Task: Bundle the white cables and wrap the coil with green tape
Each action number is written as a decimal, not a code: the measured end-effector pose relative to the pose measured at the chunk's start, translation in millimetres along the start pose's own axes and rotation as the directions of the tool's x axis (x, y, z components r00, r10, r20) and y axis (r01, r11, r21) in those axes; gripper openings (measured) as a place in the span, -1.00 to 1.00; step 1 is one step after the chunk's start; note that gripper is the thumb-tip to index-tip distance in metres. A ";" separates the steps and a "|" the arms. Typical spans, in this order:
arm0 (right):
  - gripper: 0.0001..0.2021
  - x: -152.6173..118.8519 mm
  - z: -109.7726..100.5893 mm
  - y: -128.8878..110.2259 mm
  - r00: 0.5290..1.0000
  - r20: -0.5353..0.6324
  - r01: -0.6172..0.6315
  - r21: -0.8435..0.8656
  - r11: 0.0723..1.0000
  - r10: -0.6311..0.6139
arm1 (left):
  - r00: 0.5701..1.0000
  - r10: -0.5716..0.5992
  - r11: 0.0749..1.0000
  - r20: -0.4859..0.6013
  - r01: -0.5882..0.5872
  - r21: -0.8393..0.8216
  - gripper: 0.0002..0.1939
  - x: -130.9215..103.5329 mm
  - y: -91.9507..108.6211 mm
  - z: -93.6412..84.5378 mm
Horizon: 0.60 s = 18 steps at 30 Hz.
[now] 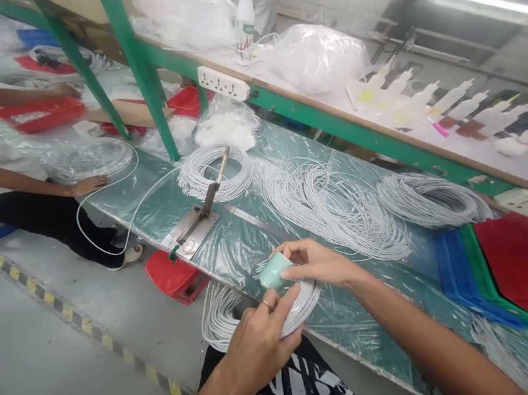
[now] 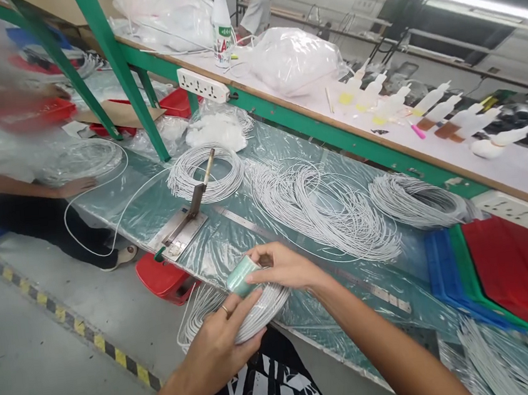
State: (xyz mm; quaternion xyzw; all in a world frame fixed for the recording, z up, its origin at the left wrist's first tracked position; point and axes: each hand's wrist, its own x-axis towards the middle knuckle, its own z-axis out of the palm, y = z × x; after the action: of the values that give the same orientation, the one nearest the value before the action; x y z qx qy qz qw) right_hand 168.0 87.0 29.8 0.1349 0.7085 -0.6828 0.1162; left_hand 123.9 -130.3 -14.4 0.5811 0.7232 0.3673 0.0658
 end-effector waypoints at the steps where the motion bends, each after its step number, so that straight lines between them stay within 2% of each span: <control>1: -0.72 4.7 0.8 4.9 1.000 0.014 0.010 -0.048 0.999 -0.010 | 1.000 0.013 1.000 0.002 -0.013 0.020 -0.43 -1.0 -1.5 -0.2; 5: -0.68 19.4 3.9 20.3 0.987 0.141 -0.050 -0.151 0.987 0.072 | 0.996 0.011 1.000 -0.090 -0.013 -0.024 -0.51 -4.3 -6.1 0.5; 8: -0.72 24.9 2.0 21.1 0.975 0.139 -0.123 -0.319 0.940 0.175 | 0.986 -0.046 0.988 -0.163 0.021 -0.152 -0.56 -2.0 -6.9 -2.0; 12: -0.72 29.4 -5.3 12.2 0.926 0.132 -0.239 -0.519 0.821 0.353 | 0.983 -0.124 0.951 -0.135 0.079 -0.299 -0.59 5.3 -5.1 -8.9; 14: -0.67 31.3 -9.8 9.0 0.901 0.174 -0.259 -0.520 0.814 0.398 | 0.982 -0.142 0.942 -0.123 0.096 -0.321 -0.59 9.2 -4.0 -11.6; 18: -0.64 32.4 -20.3 10.1 0.887 0.211 -0.265 -0.493 0.829 0.410 | 0.985 -0.144 0.941 -0.093 0.107 -0.320 -0.65 16.5 -4.5 -10.0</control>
State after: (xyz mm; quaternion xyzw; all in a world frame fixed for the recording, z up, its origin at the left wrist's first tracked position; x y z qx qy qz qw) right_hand 141.6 108.6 9.9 0.1207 0.7844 -0.4802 0.3735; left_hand 109.9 -120.3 -4.5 0.4938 0.6938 0.5055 0.1386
